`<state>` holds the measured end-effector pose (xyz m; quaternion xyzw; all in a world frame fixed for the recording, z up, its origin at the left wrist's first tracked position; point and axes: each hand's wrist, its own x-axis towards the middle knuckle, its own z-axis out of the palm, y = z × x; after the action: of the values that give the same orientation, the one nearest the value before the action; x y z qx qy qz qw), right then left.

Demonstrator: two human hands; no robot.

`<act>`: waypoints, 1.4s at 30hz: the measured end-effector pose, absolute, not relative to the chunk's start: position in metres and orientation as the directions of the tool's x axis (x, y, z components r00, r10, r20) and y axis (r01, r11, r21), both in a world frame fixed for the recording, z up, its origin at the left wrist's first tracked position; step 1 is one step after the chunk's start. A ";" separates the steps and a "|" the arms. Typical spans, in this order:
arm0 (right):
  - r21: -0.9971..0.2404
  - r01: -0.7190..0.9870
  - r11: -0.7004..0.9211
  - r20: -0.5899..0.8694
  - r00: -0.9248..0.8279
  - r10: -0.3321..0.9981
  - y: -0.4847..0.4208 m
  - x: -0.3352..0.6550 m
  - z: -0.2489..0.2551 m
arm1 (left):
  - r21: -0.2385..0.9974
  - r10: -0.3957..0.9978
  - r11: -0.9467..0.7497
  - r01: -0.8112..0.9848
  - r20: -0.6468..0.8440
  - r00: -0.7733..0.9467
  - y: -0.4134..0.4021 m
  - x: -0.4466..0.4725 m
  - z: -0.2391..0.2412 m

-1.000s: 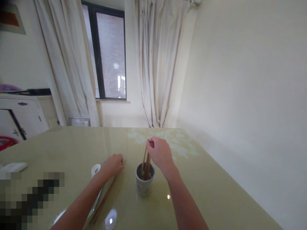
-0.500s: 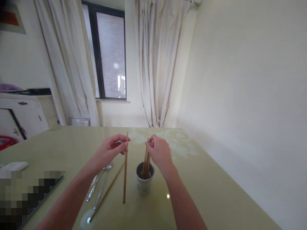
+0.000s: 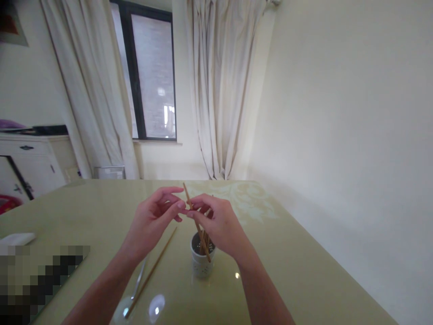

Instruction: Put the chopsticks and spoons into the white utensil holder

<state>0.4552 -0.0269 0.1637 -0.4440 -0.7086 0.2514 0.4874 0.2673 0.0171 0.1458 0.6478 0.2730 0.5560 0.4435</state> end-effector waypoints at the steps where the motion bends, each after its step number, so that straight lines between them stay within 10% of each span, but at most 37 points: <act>1: -0.792 0.388 0.472 0.483 -0.076 0.872 -0.025 0.460 0.164 | 0.886 0.854 -0.454 -0.091 0.462 0.242 0.024 0.264 0.142; 5: -0.817 0.350 0.459 0.529 0.137 0.837 -0.018 0.481 0.165 | 0.817 0.881 -0.445 0.367 0.324 0.346 0.064 0.251 0.108; 8: -0.827 0.330 0.455 0.539 0.235 0.809 -0.014 0.493 0.166 | 0.402 0.919 -0.382 0.832 0.073 0.386 0.088 0.247 0.071; 18: -0.839 0.514 0.177 0.287 0.142 0.947 -0.001 0.505 0.153 | 0.151 0.930 -0.320 0.935 -0.140 0.341 0.102 0.253 0.005; 30: -0.667 0.742 0.075 0.228 0.107 0.968 0.012 0.509 0.138 | 0.495 0.864 -0.334 0.802 -0.179 0.470 0.094 0.242 0.031; 34: -0.656 0.753 0.057 0.162 0.067 0.984 0.016 0.507 0.130 | 0.947 0.689 -0.066 0.315 -0.185 0.700 0.080 0.236 0.055; 42: -0.668 0.743 0.030 0.089 0.039 0.995 0.017 0.505 0.128 | 0.966 0.788 0.026 -0.259 0.140 0.599 0.056 0.244 0.105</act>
<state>0.5046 0.0169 0.1276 -0.6610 -0.6575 0.2191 0.2877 0.2436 0.0561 0.1055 0.5817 0.2274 0.3854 0.6792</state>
